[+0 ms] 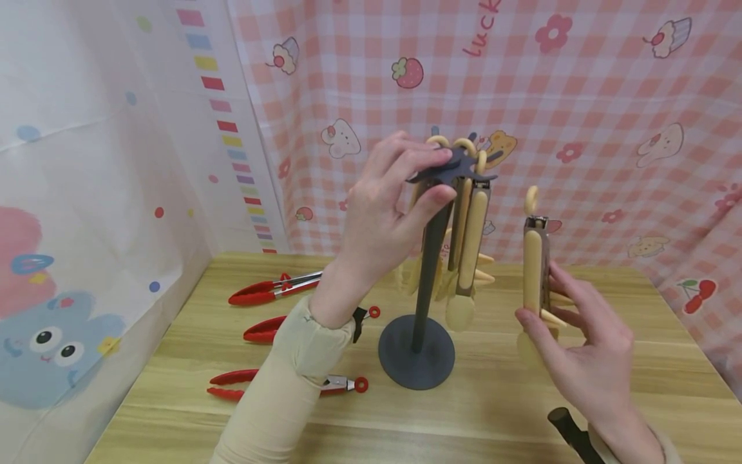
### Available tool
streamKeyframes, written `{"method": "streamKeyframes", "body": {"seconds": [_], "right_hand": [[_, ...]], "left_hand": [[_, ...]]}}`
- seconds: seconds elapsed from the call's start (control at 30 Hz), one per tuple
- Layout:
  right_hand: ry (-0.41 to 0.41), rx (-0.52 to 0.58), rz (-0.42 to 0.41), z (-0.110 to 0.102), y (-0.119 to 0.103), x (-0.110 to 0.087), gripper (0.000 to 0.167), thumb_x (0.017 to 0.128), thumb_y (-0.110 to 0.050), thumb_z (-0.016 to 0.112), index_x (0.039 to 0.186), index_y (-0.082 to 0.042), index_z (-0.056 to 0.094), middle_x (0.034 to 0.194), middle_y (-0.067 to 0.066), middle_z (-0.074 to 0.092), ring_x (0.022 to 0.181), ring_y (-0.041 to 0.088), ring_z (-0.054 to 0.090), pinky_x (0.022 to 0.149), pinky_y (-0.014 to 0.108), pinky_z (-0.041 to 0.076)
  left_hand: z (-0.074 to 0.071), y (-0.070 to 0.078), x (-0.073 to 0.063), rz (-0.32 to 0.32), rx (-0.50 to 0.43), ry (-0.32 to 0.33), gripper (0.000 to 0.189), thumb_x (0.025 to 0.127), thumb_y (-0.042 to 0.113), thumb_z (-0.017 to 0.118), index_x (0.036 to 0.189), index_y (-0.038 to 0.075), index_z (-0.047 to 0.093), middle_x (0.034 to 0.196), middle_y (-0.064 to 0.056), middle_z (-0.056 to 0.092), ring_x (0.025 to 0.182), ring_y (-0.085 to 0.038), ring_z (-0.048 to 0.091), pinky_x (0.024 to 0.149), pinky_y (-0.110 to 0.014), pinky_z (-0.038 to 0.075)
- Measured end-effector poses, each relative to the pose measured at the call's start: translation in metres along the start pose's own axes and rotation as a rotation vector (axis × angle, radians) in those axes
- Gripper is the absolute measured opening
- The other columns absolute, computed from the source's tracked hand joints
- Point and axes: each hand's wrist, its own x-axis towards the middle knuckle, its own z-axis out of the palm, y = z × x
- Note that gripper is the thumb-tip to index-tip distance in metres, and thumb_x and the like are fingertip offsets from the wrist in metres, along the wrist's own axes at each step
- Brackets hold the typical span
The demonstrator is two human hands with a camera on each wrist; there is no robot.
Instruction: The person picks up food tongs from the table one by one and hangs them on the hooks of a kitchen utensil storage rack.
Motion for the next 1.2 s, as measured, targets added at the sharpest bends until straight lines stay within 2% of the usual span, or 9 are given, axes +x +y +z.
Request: {"method": "streamKeyframes", "body": {"seconds": [0.33, 0.63, 1.2], "right_hand": [[-0.007, 0.004, -0.018, 0.005, -0.009, 0.002, 0.062, 0.092, -0.032, 0.083, 0.134, 0.01, 0.065, 0.126, -0.02, 0.07, 0.112, -0.009, 0.07, 0.087, 0.004, 0.053], [-0.001, 0.013, -0.031, 0.01, -0.013, 0.004, 0.062, 0.092, -0.032, 0.083, 0.134, 0.01, 0.065, 0.128, -0.018, 0.071, 0.113, -0.007, 0.07, 0.087, 0.004, 0.053], [-0.018, -0.019, -0.043, 0.016, -0.022, 0.013, 0.071, 0.092, -0.046, 0.079, 0.137, 0.007, 0.064, 0.129, -0.019, 0.069, 0.115, -0.008, 0.069, 0.086, 0.004, 0.053]], "left_hand": [[0.0, 0.001, 0.0, -0.006, 0.001, 0.002, 0.07, 0.101, 0.065, 0.043, 0.121, 0.005, 0.073, 0.118, -0.015, 0.07, 0.124, -0.029, 0.061, 0.103, -0.034, 0.055], [0.0, 0.001, -0.001, -0.006, 0.002, -0.004, 0.069, 0.101, 0.065, 0.044, 0.122, 0.006, 0.073, 0.119, -0.015, 0.07, 0.124, -0.028, 0.06, 0.103, -0.034, 0.054], [-0.001, 0.001, -0.001, -0.005, 0.0, 0.001, 0.07, 0.101, 0.065, 0.043, 0.122, 0.005, 0.073, 0.119, -0.015, 0.07, 0.125, -0.029, 0.06, 0.104, -0.034, 0.054]]}}
